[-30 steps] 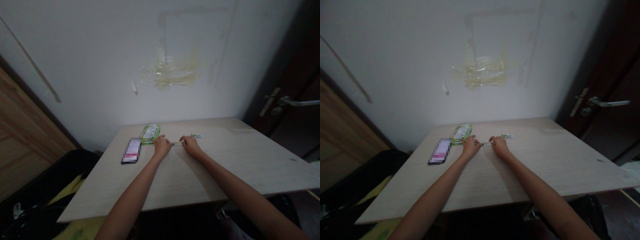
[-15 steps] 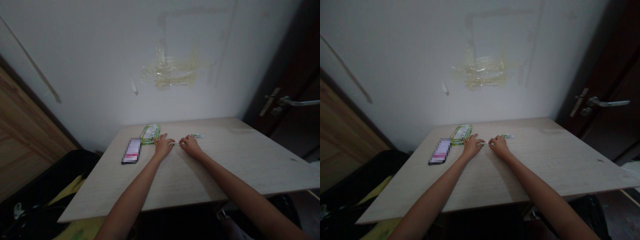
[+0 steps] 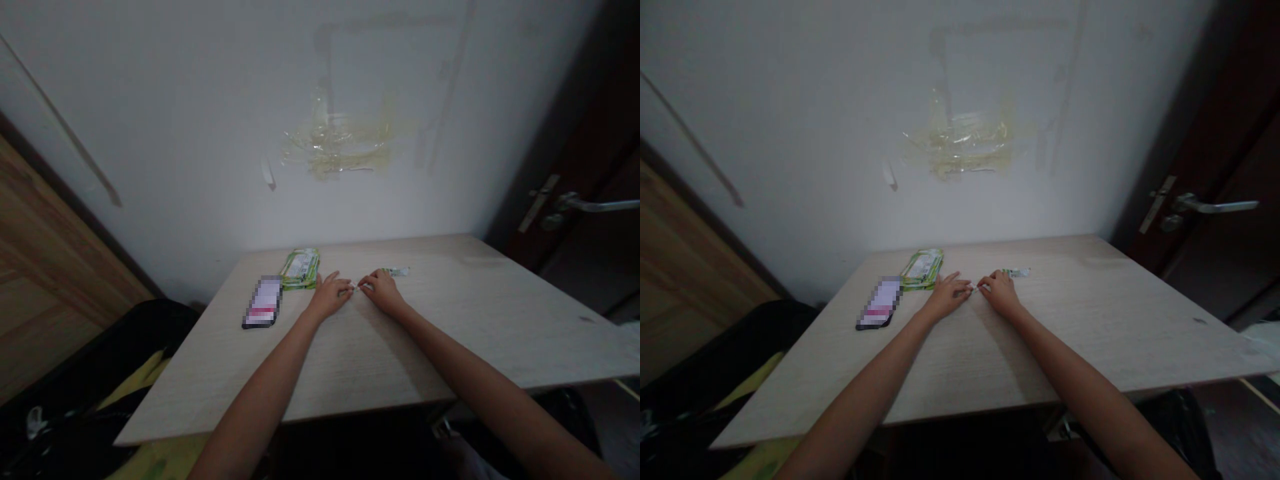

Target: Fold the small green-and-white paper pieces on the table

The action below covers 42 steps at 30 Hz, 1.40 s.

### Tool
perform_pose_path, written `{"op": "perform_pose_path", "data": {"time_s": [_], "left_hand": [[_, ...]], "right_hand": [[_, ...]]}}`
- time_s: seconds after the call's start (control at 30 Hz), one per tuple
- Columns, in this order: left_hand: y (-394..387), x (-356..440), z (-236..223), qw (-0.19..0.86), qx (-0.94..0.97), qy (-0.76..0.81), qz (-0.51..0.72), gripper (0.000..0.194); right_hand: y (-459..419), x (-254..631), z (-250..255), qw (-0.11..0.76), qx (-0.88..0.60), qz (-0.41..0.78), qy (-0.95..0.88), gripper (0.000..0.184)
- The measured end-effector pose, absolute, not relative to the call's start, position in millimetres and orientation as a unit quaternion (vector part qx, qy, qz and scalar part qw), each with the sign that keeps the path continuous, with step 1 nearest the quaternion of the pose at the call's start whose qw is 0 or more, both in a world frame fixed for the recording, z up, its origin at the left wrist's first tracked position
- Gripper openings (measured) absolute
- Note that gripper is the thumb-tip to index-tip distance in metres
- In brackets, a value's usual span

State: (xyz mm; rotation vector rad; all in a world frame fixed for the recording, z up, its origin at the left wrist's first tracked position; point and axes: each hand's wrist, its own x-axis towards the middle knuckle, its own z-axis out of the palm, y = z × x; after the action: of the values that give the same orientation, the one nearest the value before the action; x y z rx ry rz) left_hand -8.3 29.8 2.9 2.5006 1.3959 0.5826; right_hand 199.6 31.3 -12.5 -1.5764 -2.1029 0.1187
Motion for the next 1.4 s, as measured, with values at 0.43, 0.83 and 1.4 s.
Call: {"op": "perform_pose_path", "data": {"time_s": [0.43,0.83,1.4], "left_hand": [[23,-5,2,0.082,0.854,0.471,0.205,0.027],[19,-4,5,0.082,0.855,0.471,0.201,0.026],[18,-3,4,0.082,0.851,0.481,0.195,0.025]], "right_hand": [[35,202,-15,0.262,-0.577,0.061,-0.771,0.023],[37,204,-18,0.279,-0.591,0.070,-0.754,0.024],[32,201,-15,0.272,-0.601,0.051,-0.750,0.024]]}}
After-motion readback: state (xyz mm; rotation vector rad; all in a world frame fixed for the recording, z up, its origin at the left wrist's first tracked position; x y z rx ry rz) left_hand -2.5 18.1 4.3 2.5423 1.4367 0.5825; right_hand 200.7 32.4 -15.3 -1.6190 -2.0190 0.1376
